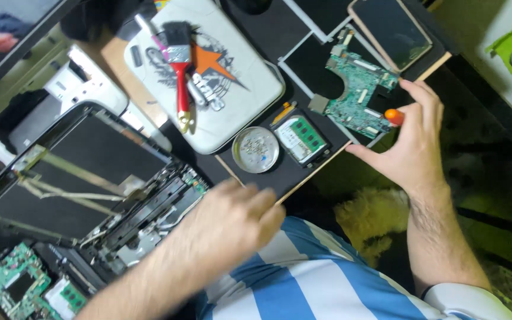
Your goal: Disassembling a laptop by removing screws and internal circuit boards using a screwdriver.
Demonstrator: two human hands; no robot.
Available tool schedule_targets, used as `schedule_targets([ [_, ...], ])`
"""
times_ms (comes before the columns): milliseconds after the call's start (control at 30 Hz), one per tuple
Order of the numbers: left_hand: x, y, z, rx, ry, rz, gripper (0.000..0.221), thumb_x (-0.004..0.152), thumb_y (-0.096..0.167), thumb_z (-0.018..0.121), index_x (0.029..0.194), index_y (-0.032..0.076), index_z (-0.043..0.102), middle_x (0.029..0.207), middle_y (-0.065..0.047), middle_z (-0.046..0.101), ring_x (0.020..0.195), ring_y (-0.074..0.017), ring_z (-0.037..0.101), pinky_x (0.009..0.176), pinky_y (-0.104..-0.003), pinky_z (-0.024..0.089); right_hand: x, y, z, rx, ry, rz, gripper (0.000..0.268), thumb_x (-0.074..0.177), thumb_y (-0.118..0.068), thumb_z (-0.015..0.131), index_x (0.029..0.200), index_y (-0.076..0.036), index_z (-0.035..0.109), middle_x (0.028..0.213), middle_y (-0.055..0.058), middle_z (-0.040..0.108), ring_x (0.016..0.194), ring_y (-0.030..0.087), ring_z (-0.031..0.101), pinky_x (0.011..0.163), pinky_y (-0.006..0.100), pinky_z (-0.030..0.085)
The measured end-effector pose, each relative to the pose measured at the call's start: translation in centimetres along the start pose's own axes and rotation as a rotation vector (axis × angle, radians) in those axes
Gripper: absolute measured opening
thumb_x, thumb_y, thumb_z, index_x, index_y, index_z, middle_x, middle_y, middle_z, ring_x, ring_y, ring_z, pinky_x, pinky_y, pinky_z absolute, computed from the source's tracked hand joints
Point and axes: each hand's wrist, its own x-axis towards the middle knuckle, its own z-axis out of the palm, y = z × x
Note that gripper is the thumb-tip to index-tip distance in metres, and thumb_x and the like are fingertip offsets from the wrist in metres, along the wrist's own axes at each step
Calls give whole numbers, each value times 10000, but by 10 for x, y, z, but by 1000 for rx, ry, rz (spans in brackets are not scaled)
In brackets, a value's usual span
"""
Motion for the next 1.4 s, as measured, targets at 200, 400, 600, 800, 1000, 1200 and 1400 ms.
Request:
schedule_targets([
  [200, -107, 51, 33, -126, 317, -168, 320, 1236, 114, 749, 948, 142, 614, 840, -21, 559, 653, -250, 562, 667, -408, 427, -16, -58, 11, 298, 204, -121, 496, 1226, -7, 923, 1022, 41, 474, 1214, 342, 718, 1150, 493, 684, 1104, 591, 556],
  [400, -187, 83, 69, -422, 562, -432, 79, 1131, 61, 893, 1092, 41, 826, 980, -118, 866, 809, -243, 799, 691, -393, 560, -46, -135, 74, 542, -180, -120, 368, 1163, -161, 856, 938, -102, 570, 802, 31, 577, 663, 207, 451, 695, 368, 418],
  [600, -262, 121, 121, -335, 862, -731, 210, 1111, 147, 864, 925, 109, 775, 814, -40, 782, 684, -204, 715, 638, -377, 510, -31, -209, 108, 778, -477, -146, 382, 1244, -266, 667, 918, -116, 537, 816, 19, 491, 692, 164, 401, 693, 327, 342],
  [800, -294, 124, 151, -218, 986, -839, 373, 1139, 178, 790, 787, 95, 697, 713, -42, 708, 599, -197, 617, 580, -380, 434, -26, -227, 112, 947, -471, -57, 295, 1320, -257, 561, 1075, -92, 545, 821, 39, 530, 704, 140, 453, 686, 312, 364],
  [1000, -292, 99, 164, -39, 1039, -780, 317, 1128, 121, 829, 840, 79, 703, 753, -69, 707, 628, -225, 614, 589, -395, 415, -49, -225, 122, 1045, -489, 80, 198, 1291, -159, 592, 1119, -134, 499, 905, 2, 491, 795, 131, 469, 724, 301, 429],
  [1200, -274, 93, 155, 18, 995, -803, 289, 1133, 167, 855, 886, 89, 728, 837, -60, 737, 712, -252, 628, 647, -417, 389, -55, -213, 131, 1123, -557, 122, 147, 1303, -170, 582, 1272, -39, 640, 890, 27, 487, 735, 115, 439, 664, 275, 386],
  [1400, -243, 91, 156, -91, 949, -874, 87, 1099, 221, 898, 1048, 153, 881, 957, -48, 795, 865, -289, 718, 766, -430, 590, -49, -205, 154, 1363, -507, 20, 287, 1320, -242, 519, 1084, -106, 611, 762, 11, 446, 628, 112, 447, 625, 279, 493],
])
